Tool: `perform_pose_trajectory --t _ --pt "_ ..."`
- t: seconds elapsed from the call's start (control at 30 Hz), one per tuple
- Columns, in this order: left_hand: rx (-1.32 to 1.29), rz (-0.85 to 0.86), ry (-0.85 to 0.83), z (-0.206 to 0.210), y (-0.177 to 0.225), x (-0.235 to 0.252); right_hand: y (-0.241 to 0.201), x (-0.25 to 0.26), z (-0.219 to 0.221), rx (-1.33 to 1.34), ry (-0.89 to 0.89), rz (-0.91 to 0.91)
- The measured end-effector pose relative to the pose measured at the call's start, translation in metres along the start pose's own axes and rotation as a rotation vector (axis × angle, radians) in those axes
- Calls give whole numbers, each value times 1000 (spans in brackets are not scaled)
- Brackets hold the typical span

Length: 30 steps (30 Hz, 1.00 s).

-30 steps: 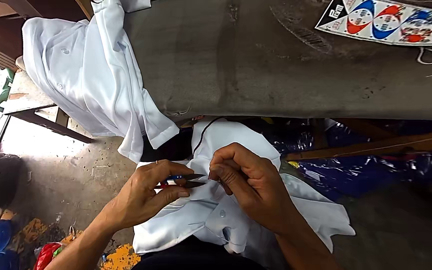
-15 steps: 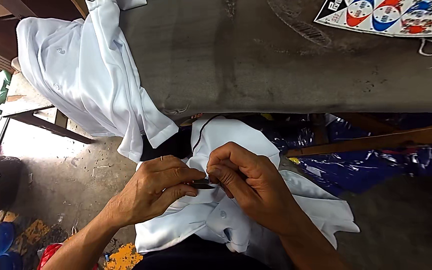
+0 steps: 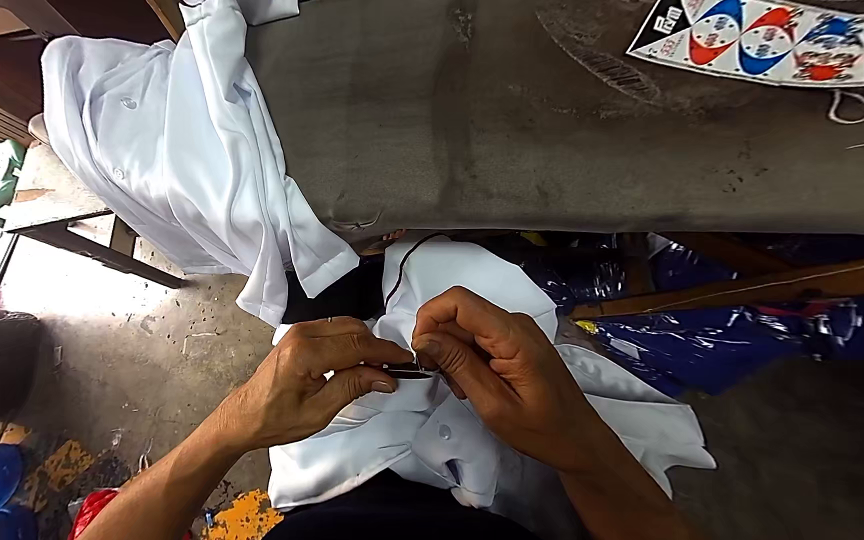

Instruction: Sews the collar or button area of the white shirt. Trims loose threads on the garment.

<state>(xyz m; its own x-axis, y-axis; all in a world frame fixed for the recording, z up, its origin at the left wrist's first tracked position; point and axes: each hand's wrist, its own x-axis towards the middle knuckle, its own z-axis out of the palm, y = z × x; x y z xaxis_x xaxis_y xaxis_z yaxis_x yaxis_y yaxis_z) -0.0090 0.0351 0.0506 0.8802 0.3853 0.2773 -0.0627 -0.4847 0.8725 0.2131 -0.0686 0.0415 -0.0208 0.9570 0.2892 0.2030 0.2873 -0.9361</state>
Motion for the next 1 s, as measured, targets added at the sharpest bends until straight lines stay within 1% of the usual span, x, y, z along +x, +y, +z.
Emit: perform_pose_trajectory --t 0.17,0.33,0.43,0.63,0.77,0.87,1.0 --pt "-81 -39 44 4 -2 0 1 -1 0 23 0 14" --pt "-127 -109 11 -5 2 -1 1 -2 0 40 2 26" --pt "-83 -171 73 -7 3 -4 -1 -1 -2 50 1 33" --pt "-187 -319 139 22 10 -1 1 -3 -2 23 -14 38" --pt "-193 -315 183 22 7 -3 3 -6 -8 -60 -66 68" --pt "-222 -329 170 19 5 -5 4 -8 -11 -68 -100 102" --pt "-315 -297 158 19 -4 -6 6 -9 -11 -50 -131 123"
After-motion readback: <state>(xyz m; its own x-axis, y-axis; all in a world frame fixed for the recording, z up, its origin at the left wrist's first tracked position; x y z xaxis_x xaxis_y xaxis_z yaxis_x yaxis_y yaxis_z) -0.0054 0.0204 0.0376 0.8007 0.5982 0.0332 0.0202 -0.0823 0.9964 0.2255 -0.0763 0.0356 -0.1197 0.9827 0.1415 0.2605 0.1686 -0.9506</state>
